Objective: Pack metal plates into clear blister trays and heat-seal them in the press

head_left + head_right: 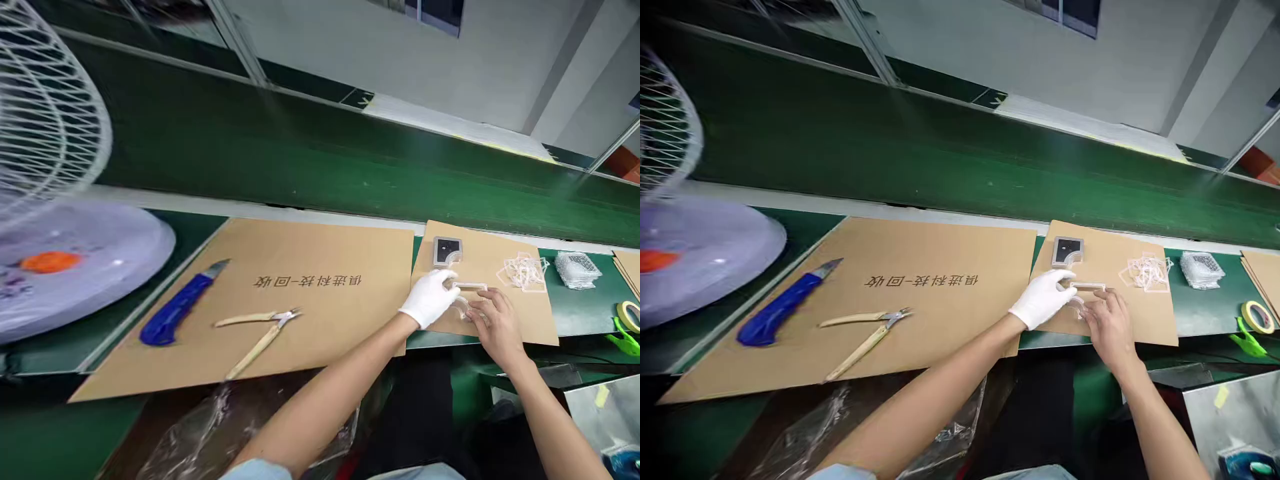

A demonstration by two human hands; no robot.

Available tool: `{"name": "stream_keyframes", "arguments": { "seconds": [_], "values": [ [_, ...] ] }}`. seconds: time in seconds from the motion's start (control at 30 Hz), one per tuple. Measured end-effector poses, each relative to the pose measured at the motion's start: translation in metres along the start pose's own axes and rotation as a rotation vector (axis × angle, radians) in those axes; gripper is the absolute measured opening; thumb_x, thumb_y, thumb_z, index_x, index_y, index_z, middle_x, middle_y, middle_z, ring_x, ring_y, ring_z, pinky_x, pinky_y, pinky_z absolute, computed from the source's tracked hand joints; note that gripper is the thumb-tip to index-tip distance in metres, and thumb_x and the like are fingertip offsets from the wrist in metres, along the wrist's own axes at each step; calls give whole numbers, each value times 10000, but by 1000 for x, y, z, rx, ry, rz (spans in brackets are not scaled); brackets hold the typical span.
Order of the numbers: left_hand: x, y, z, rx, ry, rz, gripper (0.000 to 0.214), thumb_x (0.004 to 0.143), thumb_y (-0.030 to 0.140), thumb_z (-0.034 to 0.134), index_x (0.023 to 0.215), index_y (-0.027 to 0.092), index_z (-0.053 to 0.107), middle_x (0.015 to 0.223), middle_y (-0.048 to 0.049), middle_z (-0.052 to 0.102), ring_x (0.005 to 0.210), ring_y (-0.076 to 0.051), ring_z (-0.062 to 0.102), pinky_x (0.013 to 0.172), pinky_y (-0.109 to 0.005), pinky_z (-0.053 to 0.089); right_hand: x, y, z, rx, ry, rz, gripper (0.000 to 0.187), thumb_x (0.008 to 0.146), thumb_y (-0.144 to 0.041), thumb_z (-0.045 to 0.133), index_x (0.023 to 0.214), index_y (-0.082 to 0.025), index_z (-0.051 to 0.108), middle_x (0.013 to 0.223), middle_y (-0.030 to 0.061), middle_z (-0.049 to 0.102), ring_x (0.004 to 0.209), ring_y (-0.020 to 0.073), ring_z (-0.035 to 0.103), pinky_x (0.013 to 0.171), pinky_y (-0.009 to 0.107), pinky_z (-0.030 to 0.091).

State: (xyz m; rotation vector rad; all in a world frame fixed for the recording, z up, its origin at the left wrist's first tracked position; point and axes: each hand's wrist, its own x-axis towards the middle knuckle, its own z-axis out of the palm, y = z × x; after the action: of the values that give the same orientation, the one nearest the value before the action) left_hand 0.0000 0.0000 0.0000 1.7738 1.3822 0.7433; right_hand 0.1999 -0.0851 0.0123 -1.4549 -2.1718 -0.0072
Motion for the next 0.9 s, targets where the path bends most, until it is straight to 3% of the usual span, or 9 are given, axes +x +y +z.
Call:
{"name": "stream_keyframes", "arguments": {
  "seconds": [0.2, 0.3, 0.4, 0.6, 0.73, 0.9],
  "values": [
    [1, -2, 4, 14, 44, 25, 304, 929, 200, 698, 1226, 177, 758, 1203, -73, 775, 997, -237, 761, 1003, -371, 598, -18, -4, 0, 7, -33, 57, 175, 1057, -280, 644, 1186, -246, 756, 1365, 131, 674, 1387, 378, 551, 1087, 589, 561],
    [-12, -5, 5, 62, 188, 229, 259, 989, 203, 640, 1225, 174, 742, 1306, -102, 747, 1187, -268, 721, 1091, -414, 562, -32, -4, -9, 32, 36, 77, 222, 1062, -273, 637, 1264, -246, 724, 1405, 138, 649, 1378, 347, 571, 1116, 576, 549],
    [-32, -5, 6, 203, 261, 485, 255, 1029, 180, 576, 1229, 192, 734, 1420, -117, 702, 1382, -307, 617, 1169, -484, 498, -49, -2, -16, 26, 120, 117, 226, 1079, -232, 597, 1278, -256, 701, 1288, 113, 705, 1274, 302, 640, 1097, 544, 561],
    [-55, 2, 13, 489, 113, 682, 252, 1032, 156, 549, 1221, 195, 711, 1439, -129, 674, 1427, -366, 561, 980, -489, 552, -66, -3, -8, -62, 49, 109, 373, 1087, -201, 532, 1449, -256, 605, 1419, 130, 666, 1351, 317, 606, 1074, 519, 547],
    [-54, 2, 18, 591, 49, 715, 291, 1038, 131, 515, 1245, 217, 702, 1357, -122, 696, 1433, -361, 551, 936, -461, 543, -65, -6, 1, -121, -46, 97, 447, 1089, -134, 442, 1515, -233, 536, 1499, 131, 638, 1381, 317, 593, 1030, 488, 538],
    [-52, 1, 16, 555, 26, 712, 297, 1036, 140, 515, 1237, 221, 719, 1316, -128, 710, 1415, -352, 566, 940, -463, 544, -61, -4, -2, -71, -34, 107, 434, 1078, -141, 459, 1499, -230, 521, 1462, 132, 646, 1376, 302, 583, 1063, 480, 523]
  ]
}}
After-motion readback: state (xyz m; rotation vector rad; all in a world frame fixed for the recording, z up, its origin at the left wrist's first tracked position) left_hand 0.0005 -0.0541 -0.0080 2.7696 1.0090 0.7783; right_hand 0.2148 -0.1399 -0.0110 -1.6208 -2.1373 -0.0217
